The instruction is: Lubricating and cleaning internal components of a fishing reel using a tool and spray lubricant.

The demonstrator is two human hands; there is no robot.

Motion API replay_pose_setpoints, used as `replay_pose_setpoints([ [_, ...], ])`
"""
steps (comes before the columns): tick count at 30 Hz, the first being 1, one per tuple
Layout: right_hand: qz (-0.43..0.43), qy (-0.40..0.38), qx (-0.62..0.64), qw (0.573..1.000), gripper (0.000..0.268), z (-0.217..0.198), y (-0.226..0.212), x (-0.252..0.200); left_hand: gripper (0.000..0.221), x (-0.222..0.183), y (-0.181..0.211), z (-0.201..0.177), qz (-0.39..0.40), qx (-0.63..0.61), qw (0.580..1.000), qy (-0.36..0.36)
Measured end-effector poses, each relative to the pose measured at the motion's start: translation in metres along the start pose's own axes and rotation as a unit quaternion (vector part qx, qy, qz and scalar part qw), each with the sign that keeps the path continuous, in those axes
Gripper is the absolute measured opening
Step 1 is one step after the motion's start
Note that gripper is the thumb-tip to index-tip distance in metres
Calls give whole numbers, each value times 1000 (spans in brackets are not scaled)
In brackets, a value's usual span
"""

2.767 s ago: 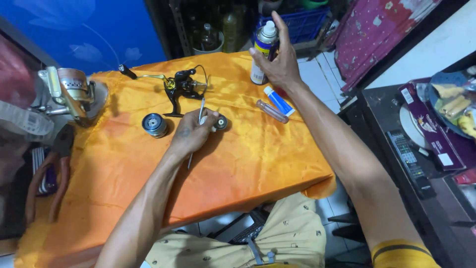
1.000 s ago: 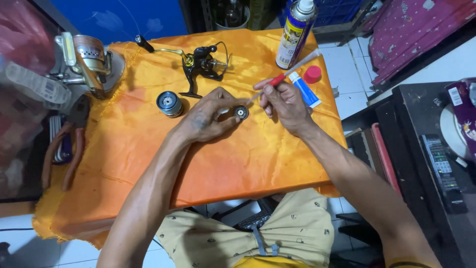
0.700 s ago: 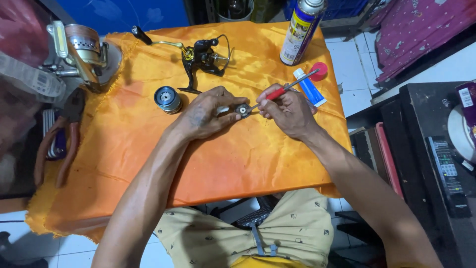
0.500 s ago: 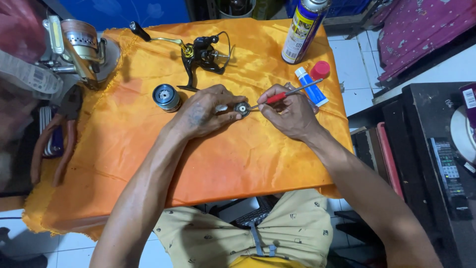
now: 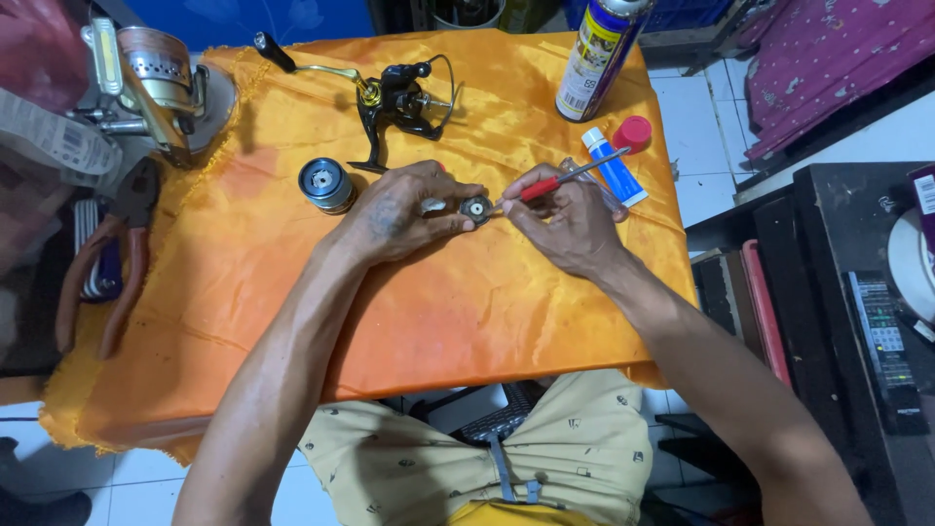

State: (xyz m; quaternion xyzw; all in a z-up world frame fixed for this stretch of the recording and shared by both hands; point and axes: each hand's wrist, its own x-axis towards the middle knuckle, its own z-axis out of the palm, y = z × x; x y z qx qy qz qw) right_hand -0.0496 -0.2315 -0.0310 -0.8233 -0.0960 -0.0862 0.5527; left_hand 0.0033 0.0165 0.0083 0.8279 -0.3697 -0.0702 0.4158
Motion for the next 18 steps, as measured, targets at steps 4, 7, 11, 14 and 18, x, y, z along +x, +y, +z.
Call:
replay_pose_setpoints([
  [4,2,0,4,1000,15,1,-4,-1,40,0,1,-1,-9,11,1000,-7],
  [7,-2,8,16,1000,15,1,-4,-1,39,0,5,-4,-20,21,1000,-9],
  [11,-10,19,-2,1000,15,2,-4,-2,40,-2,3,-5,-31,17,999,-22],
  [14,-18,11,2,1000,15,0,-7,-3,41,-3,-4,-2,-25,-1,1000,-18],
  [18,-19,6,2,1000,14,-3,-2,0,40,-2,-4,-4,-9,-13,1000,-20],
])
